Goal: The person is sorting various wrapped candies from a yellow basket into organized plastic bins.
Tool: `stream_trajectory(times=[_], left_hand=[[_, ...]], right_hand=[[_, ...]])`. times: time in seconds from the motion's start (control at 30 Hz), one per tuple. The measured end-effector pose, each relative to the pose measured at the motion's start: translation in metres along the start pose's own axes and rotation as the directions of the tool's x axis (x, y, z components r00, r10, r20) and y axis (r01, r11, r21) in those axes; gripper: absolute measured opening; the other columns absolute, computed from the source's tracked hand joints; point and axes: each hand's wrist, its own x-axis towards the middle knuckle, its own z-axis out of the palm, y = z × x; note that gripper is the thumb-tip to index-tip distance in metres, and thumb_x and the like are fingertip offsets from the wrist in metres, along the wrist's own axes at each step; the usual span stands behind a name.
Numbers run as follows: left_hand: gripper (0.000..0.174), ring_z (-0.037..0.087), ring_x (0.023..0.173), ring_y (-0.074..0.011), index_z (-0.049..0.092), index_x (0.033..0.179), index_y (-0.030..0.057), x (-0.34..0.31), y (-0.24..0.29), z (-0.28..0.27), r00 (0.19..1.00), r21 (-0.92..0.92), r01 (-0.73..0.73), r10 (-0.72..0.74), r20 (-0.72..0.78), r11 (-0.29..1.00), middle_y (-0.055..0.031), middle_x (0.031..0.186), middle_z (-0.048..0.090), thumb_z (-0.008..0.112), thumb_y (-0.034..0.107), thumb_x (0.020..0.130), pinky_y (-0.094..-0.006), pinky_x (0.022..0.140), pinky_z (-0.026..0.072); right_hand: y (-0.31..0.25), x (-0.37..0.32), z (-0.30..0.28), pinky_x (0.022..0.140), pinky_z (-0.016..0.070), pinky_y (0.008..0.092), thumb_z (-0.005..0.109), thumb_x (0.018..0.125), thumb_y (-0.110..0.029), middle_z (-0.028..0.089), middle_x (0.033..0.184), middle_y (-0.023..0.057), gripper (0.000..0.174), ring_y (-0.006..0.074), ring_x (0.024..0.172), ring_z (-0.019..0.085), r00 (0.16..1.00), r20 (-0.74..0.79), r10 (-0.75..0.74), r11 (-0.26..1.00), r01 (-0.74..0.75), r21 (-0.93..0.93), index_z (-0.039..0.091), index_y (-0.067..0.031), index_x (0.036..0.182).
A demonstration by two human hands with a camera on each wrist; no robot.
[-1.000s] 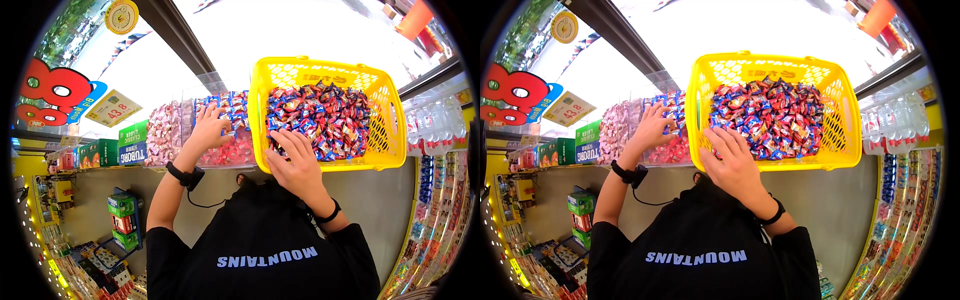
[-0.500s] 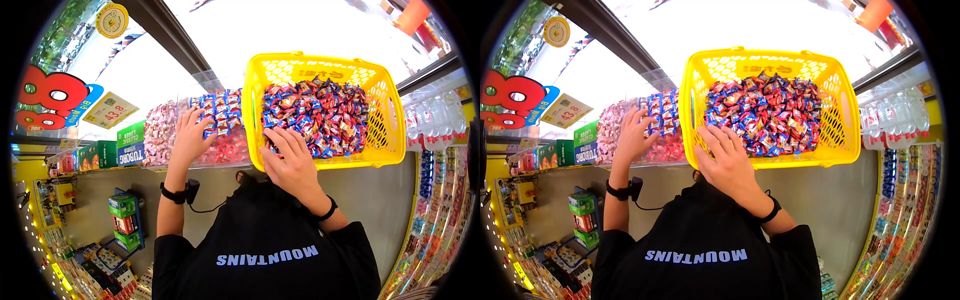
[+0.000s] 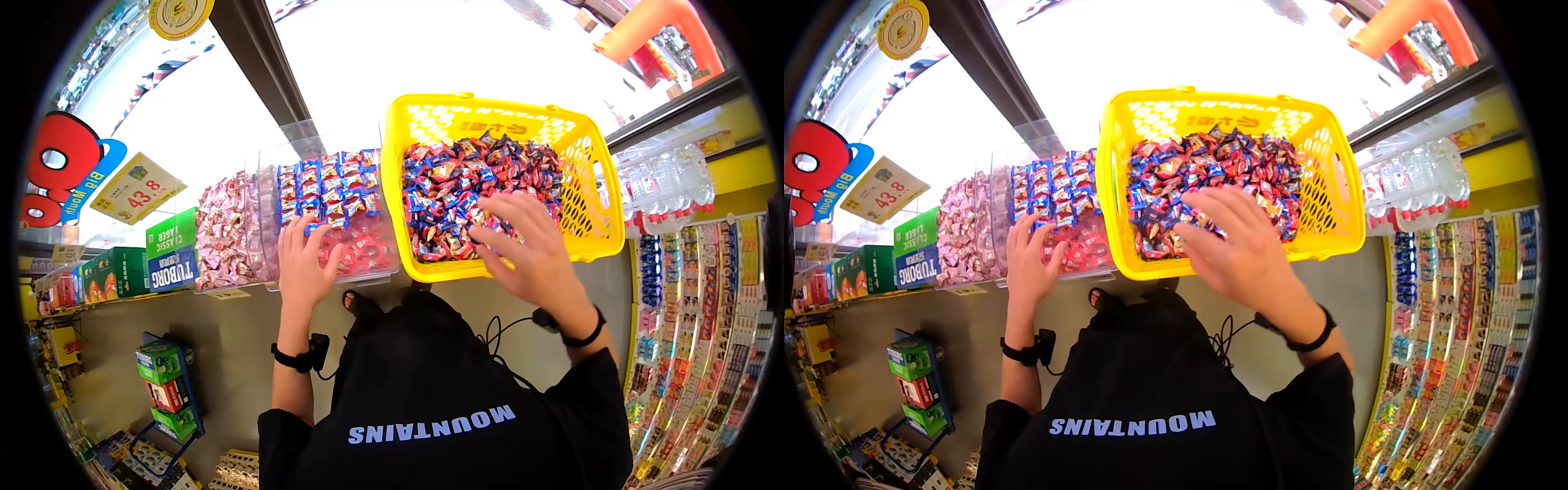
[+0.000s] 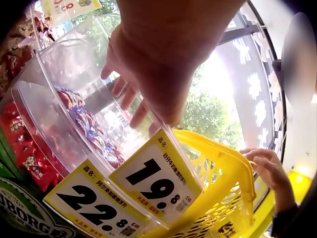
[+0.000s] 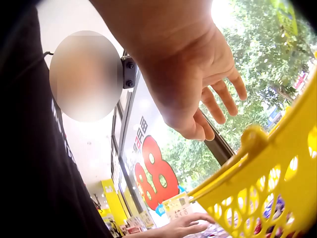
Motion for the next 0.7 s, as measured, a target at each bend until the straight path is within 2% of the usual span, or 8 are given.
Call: stream_trajectory(times=[0.07,0.2,0.3,0.5,0.53,0.63,0.67,0.7], left_hand=[[0.040,0.049,0.147,-0.0406,0.071,0.128,0.0112,0.000,-0.001,0.001,1.000,0.001,-0.001,0.001,-0.011,1.000,-0.0144,0.149,0.060,0.080,0.029,0.094,-0.0585,0.126,0.0331],[0.043,0.048,0.148,-0.0389,0.072,0.131,0.0130,-0.001,-0.002,0.004,1.000,0.015,0.004,-0.004,0.003,1.000,-0.0134,0.149,0.060,0.081,0.031,0.093,-0.0598,0.127,0.0308],[0.042,0.048,0.148,-0.0384,0.073,0.130,0.0139,-0.001,-0.004,0.004,1.000,0.005,-0.001,0.001,-0.008,1.000,-0.0129,0.147,0.061,0.081,0.030,0.092,-0.0605,0.127,0.0301],[0.039,0.049,0.147,-0.0382,0.074,0.127,0.0130,-0.001,-0.003,0.003,1.000,-0.023,-0.005,0.005,-0.011,1.000,-0.0129,0.146,0.062,0.081,0.028,0.092,-0.0591,0.128,0.0307],[0.038,0.049,0.147,-0.0381,0.074,0.126,0.0125,-0.001,-0.003,0.003,1.000,-0.028,-0.004,0.003,-0.010,1.000,-0.0130,0.147,0.062,0.080,0.027,0.092,-0.0584,0.128,0.0310],[0.036,0.050,0.146,-0.0380,0.075,0.124,0.0120,-0.001,-0.003,0.003,1.000,-0.041,0.011,-0.012,-0.004,0.999,-0.0138,0.145,0.062,0.080,0.027,0.091,-0.0583,0.127,0.0319],[0.035,0.051,0.145,-0.0386,0.075,0.123,0.0117,-0.001,-0.003,0.002,1.000,-0.051,0.007,-0.008,-0.017,0.999,-0.0144,0.144,0.063,0.080,0.027,0.091,-0.0585,0.127,0.0326],[0.035,0.051,0.145,-0.0387,0.075,0.122,0.0117,0.000,-0.002,0.002,1.000,-0.052,0.007,-0.008,-0.021,0.999,-0.0144,0.143,0.063,0.080,0.027,0.091,-0.0586,0.127,0.0326]], right_hand=[[0.013,0.015,-0.017,0.108,0.0516,0.0513,0.081,0.087,-0.012,0.070,0.131,0.0142,0.023,0.0350,0.123,0.066,0.997,0.080,-0.010,0.998,0.015,-0.060,0.076,-0.0080,0.109],[0.047,0.044,-0.008,0.107,0.0521,0.0470,0.081,0.089,-0.018,0.071,0.128,0.0097,0.022,0.0338,0.123,0.066,0.970,0.238,-0.049,0.999,0.050,0.003,0.079,-0.0112,0.109],[0.067,0.063,0.022,0.114,0.0479,0.0506,0.079,0.093,-0.027,0.067,0.140,0.0143,0.030,0.0370,0.132,0.062,0.877,0.479,-0.009,0.999,-0.008,0.033,0.077,-0.0114,0.118],[0.085,0.084,0.104,0.116,0.0445,0.0529,0.082,0.091,-0.036,0.059,0.150,0.0207,0.040,0.0404,0.139,0.056,0.655,0.755,0.019,1.000,0.000,-0.025,0.077,-0.0142,0.125],[0.085,0.090,0.112,0.116,0.0442,0.0535,0.083,0.090,-0.036,0.056,0.153,0.0210,0.036,0.0418,0.140,0.055,0.579,0.814,0.040,0.998,-0.058,-0.009,0.079,-0.0160,0.119],[0.096,0.083,0.143,0.107,0.0491,0.0571,0.085,0.085,-0.038,0.062,0.145,0.0157,0.030,0.0396,0.133,0.060,0.610,0.787,-0.098,0.994,0.098,0.048,0.083,-0.0207,0.109],[0.100,0.081,0.150,0.108,0.0485,0.0578,0.087,0.084,-0.035,0.059,0.151,0.0155,0.022,0.0398,0.135,0.059,0.598,0.795,-0.103,0.995,0.072,0.074,0.084,-0.0214,0.101],[0.096,0.084,0.147,0.110,0.0476,0.0565,0.086,0.084,-0.033,0.058,0.152,0.0171,0.021,0.0398,0.137,0.057,0.584,0.806,-0.096,0.995,0.072,0.066,0.084,-0.0192,0.100]])
